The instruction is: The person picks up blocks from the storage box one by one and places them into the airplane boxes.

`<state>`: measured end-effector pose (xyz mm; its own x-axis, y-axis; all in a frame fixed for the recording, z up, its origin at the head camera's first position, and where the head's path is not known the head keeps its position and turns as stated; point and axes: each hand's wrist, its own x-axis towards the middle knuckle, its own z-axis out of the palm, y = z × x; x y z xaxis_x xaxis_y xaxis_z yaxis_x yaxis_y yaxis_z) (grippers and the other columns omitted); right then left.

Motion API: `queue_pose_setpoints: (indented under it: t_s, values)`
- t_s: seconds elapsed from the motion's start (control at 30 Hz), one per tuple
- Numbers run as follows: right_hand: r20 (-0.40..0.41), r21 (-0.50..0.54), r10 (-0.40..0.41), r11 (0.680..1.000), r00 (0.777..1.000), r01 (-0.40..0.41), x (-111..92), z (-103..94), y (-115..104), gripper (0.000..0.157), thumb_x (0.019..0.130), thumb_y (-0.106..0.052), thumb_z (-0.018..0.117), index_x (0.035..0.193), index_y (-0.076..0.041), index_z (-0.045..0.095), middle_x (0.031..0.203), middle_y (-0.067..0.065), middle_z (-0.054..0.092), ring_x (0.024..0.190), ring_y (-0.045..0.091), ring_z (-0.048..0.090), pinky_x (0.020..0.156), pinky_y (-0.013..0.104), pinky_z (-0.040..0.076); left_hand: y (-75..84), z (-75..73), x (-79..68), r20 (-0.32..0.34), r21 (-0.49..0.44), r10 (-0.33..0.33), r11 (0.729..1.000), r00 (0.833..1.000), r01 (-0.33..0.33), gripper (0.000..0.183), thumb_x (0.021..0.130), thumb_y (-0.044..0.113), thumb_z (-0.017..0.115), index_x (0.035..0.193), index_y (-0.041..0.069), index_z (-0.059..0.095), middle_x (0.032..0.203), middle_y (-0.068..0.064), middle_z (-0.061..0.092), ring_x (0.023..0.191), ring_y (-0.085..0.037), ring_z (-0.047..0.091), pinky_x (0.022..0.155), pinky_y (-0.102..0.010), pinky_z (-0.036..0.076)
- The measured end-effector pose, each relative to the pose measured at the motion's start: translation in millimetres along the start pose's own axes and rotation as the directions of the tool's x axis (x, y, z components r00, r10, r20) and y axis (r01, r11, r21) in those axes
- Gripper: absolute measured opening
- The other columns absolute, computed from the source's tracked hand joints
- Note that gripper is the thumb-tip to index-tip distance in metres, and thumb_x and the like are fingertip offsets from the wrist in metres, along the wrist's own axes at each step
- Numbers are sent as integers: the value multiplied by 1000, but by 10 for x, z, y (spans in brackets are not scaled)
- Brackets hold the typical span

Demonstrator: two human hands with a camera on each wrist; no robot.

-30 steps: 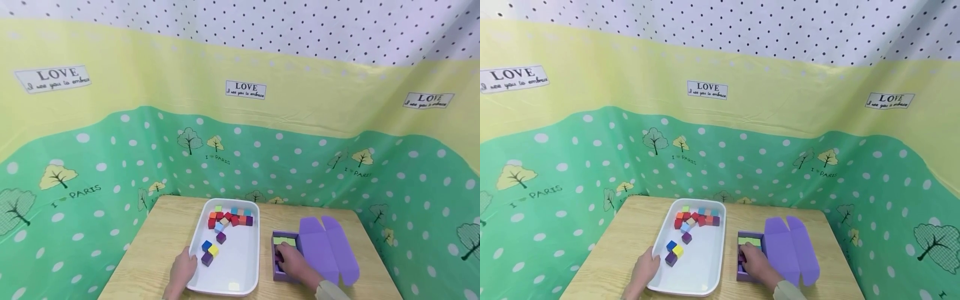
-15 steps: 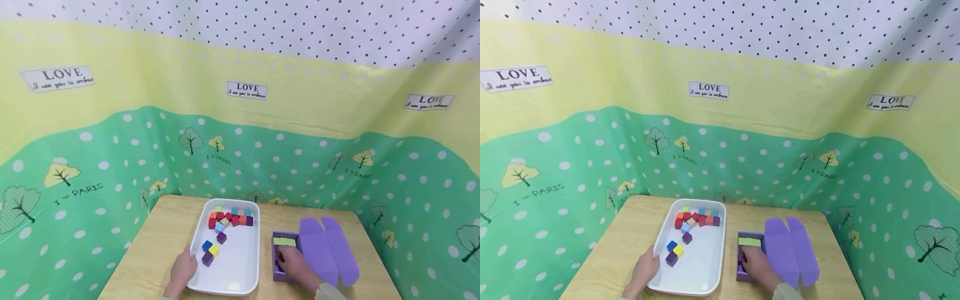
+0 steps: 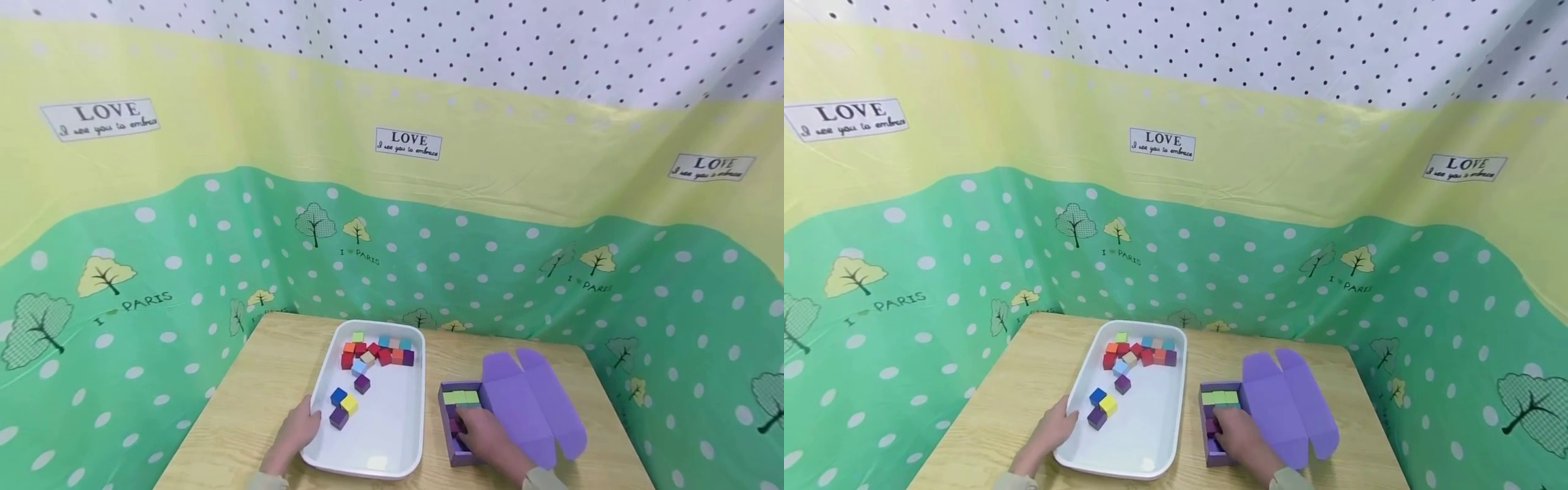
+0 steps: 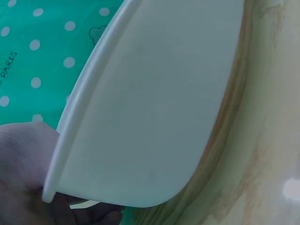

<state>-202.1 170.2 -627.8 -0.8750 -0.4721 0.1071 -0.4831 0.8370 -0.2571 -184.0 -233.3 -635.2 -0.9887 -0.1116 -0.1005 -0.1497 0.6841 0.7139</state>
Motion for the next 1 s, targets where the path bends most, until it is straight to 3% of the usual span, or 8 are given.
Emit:
queue_pose_setpoints:
  t_s: [0.2,0.37,0.5,0.77,1.0]
  values:
    - [-4,-6,-28,1000,1000,28,-12,33,-9,26,68,-24,72,67,-22,47,61,-14,43,53,3,40,43,21,33,-41,-114,39,67,-20,20,1000,998,-19,44,87,11,47,126,-5,38,115,-29,48,93,-37,55,74,-46,47]
    - [-14,-38,-47,998,999,47,-13,60,10,26,71,-28,71,65,-23,45,59,-15,41,50,3,38,41,21,31,-34,-118,115,112,-41,12,999,994,-8,47,87,15,48,127,-6,37,117,-29,47,94,-35,54,75,-44,47]
    - [-51,-69,-61,996,997,58,-3,56,15,27,72,-31,69,63,-24,44,57,-15,39,48,3,36,40,21,30,-19,-53,172,58,-29,20,999,998,-19,44,87,12,45,126,-6,37,118,-29,46,99,-39,51,80,-48,44]
    - [-34,-72,-57,996,998,55,28,23,17,25,74,-35,66,64,-24,46,57,-15,39,49,3,36,40,21,30,-40,53,174,-47,-23,13,1000,999,-14,42,88,5,41,126,-11,34,122,-32,41,109,-46,41,86,-53,37]
    - [-65,-112,-90,990,994,82,103,-86,-63,26,75,-28,65,60,-25,43,53,-16,36,45,3,34,38,22,27,-42,61,139,-50,-36,5,999,999,-7,40,88,7,41,126,-7,37,119,-29,46,103,-42,49,78,-48,45]
